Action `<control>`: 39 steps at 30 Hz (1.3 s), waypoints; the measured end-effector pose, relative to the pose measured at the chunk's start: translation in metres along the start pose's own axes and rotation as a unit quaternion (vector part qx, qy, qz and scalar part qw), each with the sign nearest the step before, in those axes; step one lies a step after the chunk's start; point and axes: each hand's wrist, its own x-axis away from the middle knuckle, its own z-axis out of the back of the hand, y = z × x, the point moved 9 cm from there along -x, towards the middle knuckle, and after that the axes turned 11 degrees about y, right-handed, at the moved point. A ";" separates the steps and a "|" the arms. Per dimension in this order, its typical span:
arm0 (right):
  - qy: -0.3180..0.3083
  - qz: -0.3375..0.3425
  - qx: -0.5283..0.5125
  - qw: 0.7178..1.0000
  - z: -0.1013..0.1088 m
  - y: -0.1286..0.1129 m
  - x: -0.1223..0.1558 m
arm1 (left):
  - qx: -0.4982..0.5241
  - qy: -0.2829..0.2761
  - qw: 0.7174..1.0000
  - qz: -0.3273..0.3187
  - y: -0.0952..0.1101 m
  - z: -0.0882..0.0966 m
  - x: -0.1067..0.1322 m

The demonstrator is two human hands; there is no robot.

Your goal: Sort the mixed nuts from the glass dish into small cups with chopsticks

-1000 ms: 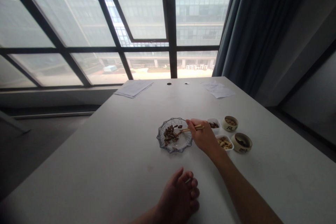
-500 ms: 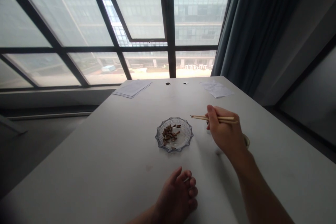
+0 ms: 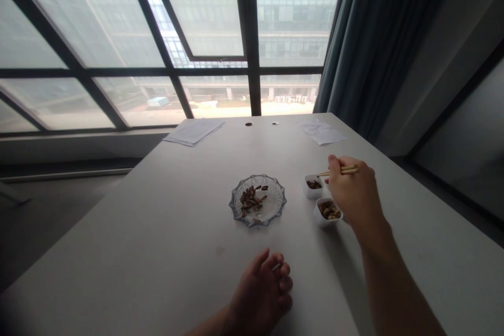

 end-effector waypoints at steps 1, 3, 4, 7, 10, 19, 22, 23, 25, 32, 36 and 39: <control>-0.003 -0.001 0.001 1.000 -0.001 0.001 0.000 | 0.000 -0.001 1.000 -0.001 0.000 0.000 0.000; -0.005 -0.006 -0.003 1.000 -0.001 0.002 0.000 | 0.001 -0.002 1.000 -0.001 0.000 0.000 0.000; -0.005 -0.009 -0.009 1.000 -0.001 0.002 0.000 | 0.001 -0.002 1.000 0.000 0.000 0.000 0.000; -0.003 -0.020 -0.037 0.999 -0.001 0.002 0.000 | 0.002 -0.002 1.000 0.000 -0.001 -0.001 0.001; -0.014 -0.040 -0.097 0.994 -0.004 -0.004 0.005 | 0.000 -0.002 1.000 -0.002 0.000 -0.001 0.001; -0.279 0.014 -0.223 0.934 -0.047 -0.059 0.048 | -0.004 -0.001 1.000 -0.002 -0.001 0.000 0.000; -0.324 0.040 -0.210 0.922 -0.058 -0.068 0.060 | -0.004 -0.001 1.000 -0.002 -0.001 0.000 0.000; -0.331 0.048 -0.206 0.920 -0.061 -0.070 0.063 | -0.004 -0.001 1.000 -0.002 -0.001 0.000 -0.001; -0.341 0.064 -0.200 0.916 -0.068 -0.074 0.069 | -0.003 -0.003 1.000 0.000 -0.001 -0.001 -0.001; -0.342 0.080 -0.203 0.914 -0.086 -0.079 0.080 | -0.005 -0.006 1.000 -0.001 -0.001 0.000 -0.001; -0.329 0.087 -0.211 0.916 -0.093 -0.077 0.084 | -0.006 -0.011 1.000 0.003 -0.002 0.001 -0.002; -0.315 0.089 -0.208 0.922 -0.093 -0.075 0.083 | -0.007 -0.013 1.000 0.004 -0.002 0.001 -0.002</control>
